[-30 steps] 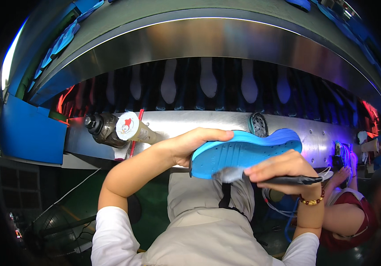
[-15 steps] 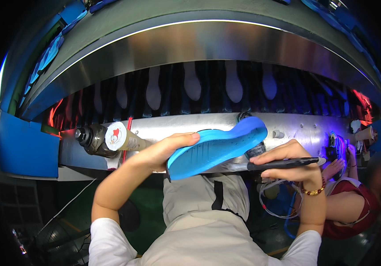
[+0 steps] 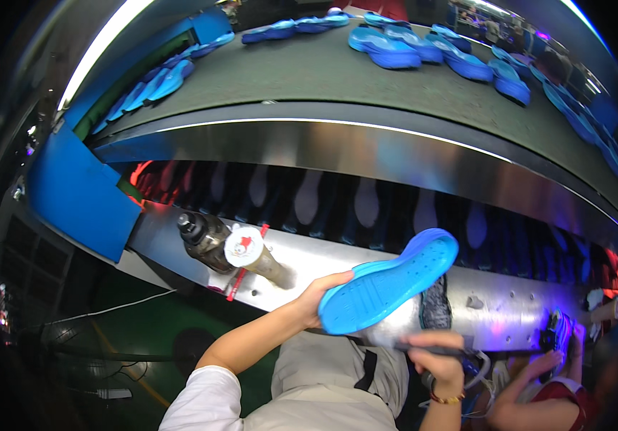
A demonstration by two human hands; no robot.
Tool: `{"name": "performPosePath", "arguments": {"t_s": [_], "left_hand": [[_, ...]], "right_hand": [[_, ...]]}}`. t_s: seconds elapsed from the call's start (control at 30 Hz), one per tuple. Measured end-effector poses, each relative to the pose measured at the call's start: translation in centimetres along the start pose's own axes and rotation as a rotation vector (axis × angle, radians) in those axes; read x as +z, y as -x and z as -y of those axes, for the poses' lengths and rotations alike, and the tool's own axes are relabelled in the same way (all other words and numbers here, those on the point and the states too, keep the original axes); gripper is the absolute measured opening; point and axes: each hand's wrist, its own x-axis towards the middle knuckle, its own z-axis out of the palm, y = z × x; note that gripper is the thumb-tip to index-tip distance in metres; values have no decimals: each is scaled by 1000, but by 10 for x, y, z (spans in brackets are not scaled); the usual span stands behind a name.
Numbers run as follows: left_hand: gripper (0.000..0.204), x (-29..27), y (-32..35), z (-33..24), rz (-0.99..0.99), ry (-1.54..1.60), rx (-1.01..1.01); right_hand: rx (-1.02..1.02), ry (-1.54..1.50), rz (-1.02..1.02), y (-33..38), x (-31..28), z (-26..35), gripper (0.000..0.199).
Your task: The person applies a liquid substance to blue outsoles using a brush and then places the outsoles onto an upper conveyor belt.
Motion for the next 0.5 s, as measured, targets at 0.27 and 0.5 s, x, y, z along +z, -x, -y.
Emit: {"name": "performPosePath", "arguments": {"t_s": [0.27,0.5], "left_hand": [[58,24,80,-166,205,-108,1016],[71,17,42,-149,202,151,1037]], "right_hand": [[29,-744,-818,-1,-61,-91,21],[225,-1080,-915,-33,-68,-179,13]]}}
